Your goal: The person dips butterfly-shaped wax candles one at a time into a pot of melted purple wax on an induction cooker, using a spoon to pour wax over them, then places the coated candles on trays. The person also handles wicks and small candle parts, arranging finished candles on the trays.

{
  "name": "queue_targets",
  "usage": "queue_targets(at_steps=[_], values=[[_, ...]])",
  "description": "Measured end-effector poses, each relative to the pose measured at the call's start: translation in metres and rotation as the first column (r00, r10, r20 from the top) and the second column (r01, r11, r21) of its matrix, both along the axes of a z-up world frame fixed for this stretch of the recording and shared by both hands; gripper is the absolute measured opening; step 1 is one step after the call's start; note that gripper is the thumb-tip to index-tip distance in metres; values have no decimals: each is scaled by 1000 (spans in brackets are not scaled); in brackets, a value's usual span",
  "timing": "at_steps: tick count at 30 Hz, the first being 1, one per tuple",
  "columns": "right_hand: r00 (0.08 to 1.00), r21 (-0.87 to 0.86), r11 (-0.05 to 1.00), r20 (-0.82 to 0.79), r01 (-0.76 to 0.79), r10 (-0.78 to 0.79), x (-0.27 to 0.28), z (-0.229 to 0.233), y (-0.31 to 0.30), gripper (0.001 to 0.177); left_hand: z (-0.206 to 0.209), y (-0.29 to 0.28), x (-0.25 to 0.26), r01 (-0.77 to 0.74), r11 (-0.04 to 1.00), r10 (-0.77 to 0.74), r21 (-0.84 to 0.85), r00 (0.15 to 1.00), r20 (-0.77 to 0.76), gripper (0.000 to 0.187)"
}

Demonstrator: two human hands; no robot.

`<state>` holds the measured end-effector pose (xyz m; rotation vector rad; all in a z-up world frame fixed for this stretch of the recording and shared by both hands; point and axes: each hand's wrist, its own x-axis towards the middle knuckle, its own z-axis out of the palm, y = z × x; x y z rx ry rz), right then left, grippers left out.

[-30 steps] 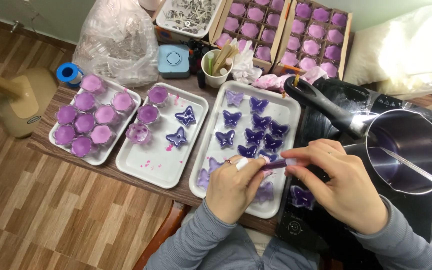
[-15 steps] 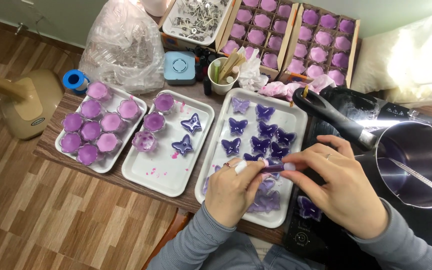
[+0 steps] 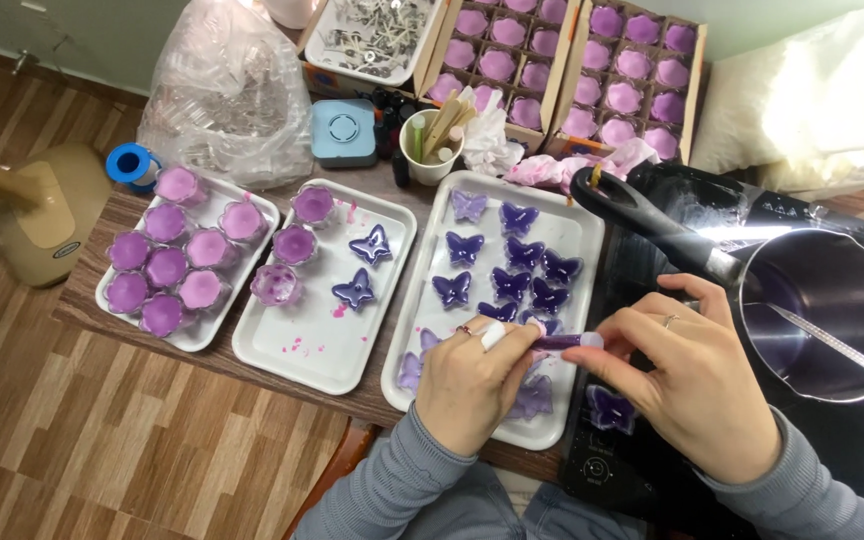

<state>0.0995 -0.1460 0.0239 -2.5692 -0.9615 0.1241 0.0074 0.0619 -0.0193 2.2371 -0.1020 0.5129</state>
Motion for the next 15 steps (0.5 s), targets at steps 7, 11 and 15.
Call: queue_targets(at_steps=[7,11,15], values=[[984,157,974,86,-167,155,-3,34,14,23,-4,-7,2,6,1000,-6,16,1000,-3,25],[991,111,991,122,-69,55,-4,19,3,29,-4,-12,3,40,999,-40,20,999,9,25],[988,68,997,150,-45,34,-5,16,-2,36,-2,-14,2,53,999,-54,11,998,26,25]])
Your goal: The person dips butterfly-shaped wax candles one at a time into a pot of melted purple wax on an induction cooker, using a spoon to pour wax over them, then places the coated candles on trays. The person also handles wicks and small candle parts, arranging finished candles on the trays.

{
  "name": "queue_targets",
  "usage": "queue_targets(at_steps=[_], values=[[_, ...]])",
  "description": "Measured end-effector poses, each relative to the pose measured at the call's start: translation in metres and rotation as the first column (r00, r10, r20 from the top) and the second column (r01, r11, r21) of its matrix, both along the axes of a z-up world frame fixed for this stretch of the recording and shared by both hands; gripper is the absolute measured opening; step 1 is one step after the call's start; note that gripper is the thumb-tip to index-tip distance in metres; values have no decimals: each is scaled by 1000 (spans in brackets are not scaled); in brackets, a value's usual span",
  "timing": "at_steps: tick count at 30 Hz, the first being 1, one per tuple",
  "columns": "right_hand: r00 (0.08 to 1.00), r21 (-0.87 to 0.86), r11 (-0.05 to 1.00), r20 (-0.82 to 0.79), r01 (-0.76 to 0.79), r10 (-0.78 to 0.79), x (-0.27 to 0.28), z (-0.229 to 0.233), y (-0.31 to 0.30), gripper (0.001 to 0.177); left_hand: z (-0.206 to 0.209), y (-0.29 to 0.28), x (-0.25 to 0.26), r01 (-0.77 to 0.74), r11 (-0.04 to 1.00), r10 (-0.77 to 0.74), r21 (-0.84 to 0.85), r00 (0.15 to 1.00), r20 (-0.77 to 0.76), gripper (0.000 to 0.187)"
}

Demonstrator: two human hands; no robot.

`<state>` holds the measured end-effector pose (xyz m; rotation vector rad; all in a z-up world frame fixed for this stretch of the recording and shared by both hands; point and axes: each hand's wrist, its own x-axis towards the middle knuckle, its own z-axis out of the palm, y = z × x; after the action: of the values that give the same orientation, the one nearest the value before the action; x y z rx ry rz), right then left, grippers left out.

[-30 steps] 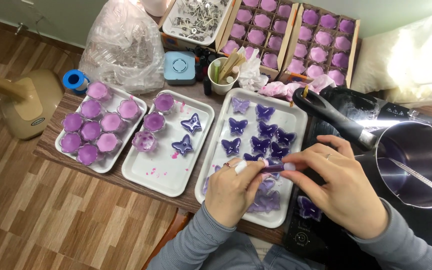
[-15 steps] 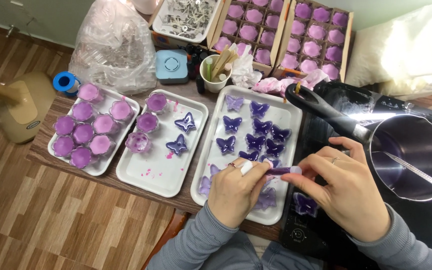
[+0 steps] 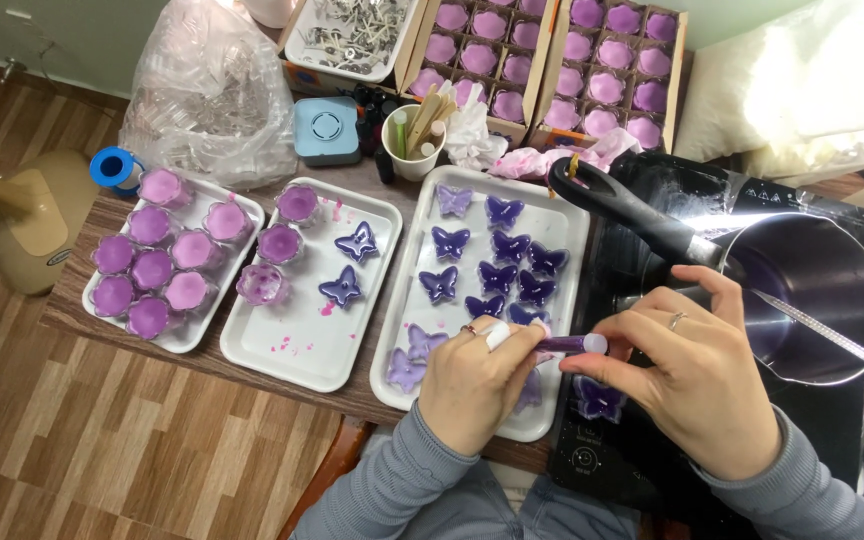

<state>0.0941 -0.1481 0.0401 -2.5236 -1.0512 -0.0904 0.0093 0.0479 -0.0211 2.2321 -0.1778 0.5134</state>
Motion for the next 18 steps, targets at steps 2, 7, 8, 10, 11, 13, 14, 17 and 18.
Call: queue_targets(at_steps=[2,7,8,10,11,13,14,17,18], values=[[999,50,998,-5,-43,43,0,11,4,42,0,-1,-1,-6,1000,6,-10,999,-33,25],[988,78,988,-69,-134,140,1,32,7,36,-1,-2,-2,-18,999,17,-34,999,-45,25],[986,96,985,-68,-142,149,1,30,5,31,-1,-3,-2,-13,1000,12,-26,999,-45,24],[985,114,982,-68,-149,157,1,28,3,25,-2,-4,-2,-6,1000,5,-19,999,-46,24],[990,60,992,-87,-111,116,1,27,4,22,-2,-4,-2,1,1000,-1,1,1000,-22,24],[992,7,997,-103,-72,73,1,23,2,19,-2,-5,-1,8,1000,-8,22,1000,3,23],[996,-3,998,-65,-64,63,-1,18,-1,21,-1,-5,-2,11,1000,-11,16,1000,-3,24],[1000,-86,996,-11,-27,27,0,7,-9,26,-1,-5,-1,21,1000,-21,-3,1000,-6,24],[1000,-159,987,6,5,-4,0,3,-12,29,-1,-5,-2,32,999,-32,-16,999,-4,24]])
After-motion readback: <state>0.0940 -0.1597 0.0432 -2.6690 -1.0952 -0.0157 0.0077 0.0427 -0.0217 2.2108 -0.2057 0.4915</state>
